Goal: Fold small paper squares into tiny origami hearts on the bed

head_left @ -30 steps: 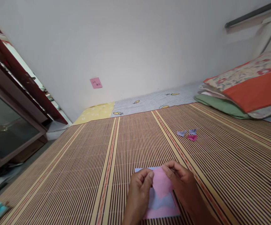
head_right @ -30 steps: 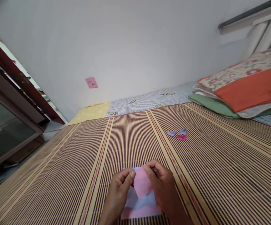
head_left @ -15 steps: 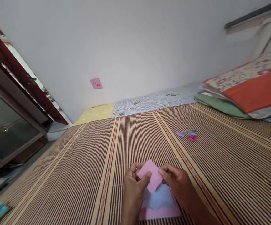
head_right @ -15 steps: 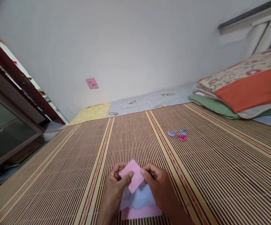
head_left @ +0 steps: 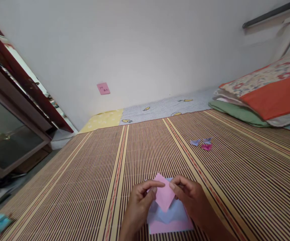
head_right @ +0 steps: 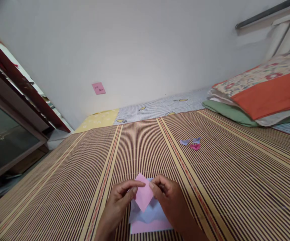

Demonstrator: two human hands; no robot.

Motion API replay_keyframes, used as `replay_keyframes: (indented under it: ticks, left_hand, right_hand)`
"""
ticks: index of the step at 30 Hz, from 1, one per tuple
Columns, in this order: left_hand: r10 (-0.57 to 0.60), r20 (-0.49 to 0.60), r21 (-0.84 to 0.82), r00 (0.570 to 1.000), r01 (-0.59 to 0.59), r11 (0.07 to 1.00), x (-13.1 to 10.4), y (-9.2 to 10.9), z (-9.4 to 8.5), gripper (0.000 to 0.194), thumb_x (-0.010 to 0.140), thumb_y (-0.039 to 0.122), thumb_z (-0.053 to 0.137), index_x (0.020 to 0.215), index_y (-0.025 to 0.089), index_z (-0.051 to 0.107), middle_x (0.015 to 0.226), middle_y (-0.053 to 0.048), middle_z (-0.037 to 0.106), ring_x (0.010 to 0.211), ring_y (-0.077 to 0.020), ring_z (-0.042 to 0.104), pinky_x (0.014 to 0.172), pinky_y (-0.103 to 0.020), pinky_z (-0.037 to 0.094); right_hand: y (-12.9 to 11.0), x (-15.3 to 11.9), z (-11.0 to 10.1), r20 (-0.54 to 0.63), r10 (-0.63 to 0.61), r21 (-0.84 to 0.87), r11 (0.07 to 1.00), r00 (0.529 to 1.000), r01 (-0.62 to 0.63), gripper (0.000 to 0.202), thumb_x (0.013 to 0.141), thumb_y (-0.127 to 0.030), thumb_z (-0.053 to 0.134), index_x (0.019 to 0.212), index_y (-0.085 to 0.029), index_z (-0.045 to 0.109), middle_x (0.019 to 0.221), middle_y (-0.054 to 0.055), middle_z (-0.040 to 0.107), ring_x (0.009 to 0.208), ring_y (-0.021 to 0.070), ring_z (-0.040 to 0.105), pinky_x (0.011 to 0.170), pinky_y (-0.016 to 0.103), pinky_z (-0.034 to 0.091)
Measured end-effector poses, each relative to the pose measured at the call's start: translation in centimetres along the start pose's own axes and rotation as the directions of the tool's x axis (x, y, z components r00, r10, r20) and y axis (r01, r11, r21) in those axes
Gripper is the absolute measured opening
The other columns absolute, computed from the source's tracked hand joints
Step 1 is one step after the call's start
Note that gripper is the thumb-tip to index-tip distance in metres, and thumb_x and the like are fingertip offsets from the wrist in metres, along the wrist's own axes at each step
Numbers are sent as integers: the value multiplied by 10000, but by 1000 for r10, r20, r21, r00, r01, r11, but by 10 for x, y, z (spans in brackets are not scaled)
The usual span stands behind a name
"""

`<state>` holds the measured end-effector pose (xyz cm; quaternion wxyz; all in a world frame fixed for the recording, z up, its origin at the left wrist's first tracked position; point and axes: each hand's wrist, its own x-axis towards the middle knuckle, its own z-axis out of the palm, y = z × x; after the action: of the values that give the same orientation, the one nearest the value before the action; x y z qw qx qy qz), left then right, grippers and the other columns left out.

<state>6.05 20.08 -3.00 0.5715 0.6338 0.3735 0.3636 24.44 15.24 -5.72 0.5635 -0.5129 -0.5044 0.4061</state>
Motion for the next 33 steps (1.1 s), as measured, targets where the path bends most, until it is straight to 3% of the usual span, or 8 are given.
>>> replay_keyframes:
  ticks: [4,8,12,17,23,29,33]
  left_hand:
    - [-13,-82,-50,997,9,999,2,0,2,233,820,358,727,928,184,838,710,-40,663,642,-154,495,598,-253,365]
    - [3,-107,-59,994,-9,998,2,2,2,265,821,377,734,957,174,834,690,-33,656,621,-142,477,585,-243,356]
    - [14,-90,-66,996,-20,998,2,0,0,265,861,383,714,989,179,825,705,-20,649,625,-133,465,588,-238,344]
    - [0,-49,-173,999,-9,985,1,-8,-6,244,886,374,711,1004,188,814,888,-62,724,810,-183,584,735,-269,430]
    - [-15,42,-355,999,29,934,1,-14,-9,319,781,295,825,1091,223,797,964,-79,764,900,-196,659,819,-282,486]
    - [-34,13,-410,999,36,912,4,-15,-3,373,712,286,874,1060,174,800,778,-49,725,747,-162,642,702,-248,496]
    - [-26,-6,-411,1000,21,911,4,-16,-3,359,742,282,855,1079,172,797,840,-67,735,769,-164,646,717,-255,502]
  right_hand:
    - [-1,-1,-2,-62,-43,-9,999,997,43,171,903,-363,631,833,-211,663,706,-10,631,645,169,596,585,246,461]
    - [-9,-2,-5,27,-121,-59,991,992,123,162,917,-289,580,950,-220,723,887,41,728,799,203,687,706,278,527]
    - [-13,-3,-6,82,-175,-48,983,981,179,222,866,-187,545,965,-213,742,928,56,732,852,214,700,745,290,543]
    - [-7,-3,-6,59,-73,116,991,996,66,223,886,-269,592,1035,-203,744,968,76,734,880,235,720,748,313,570]
    - [-9,-3,-6,30,18,251,968,999,-25,237,850,-353,678,1007,-195,760,987,93,759,962,266,726,827,355,575]
    - [-6,-3,-6,42,41,292,955,998,-52,257,838,-359,712,1028,-195,763,998,98,768,956,262,725,812,347,575]
    - [-4,-2,-5,24,40,318,947,999,-46,238,822,-326,719,1015,-195,771,993,91,768,952,245,724,821,335,567]
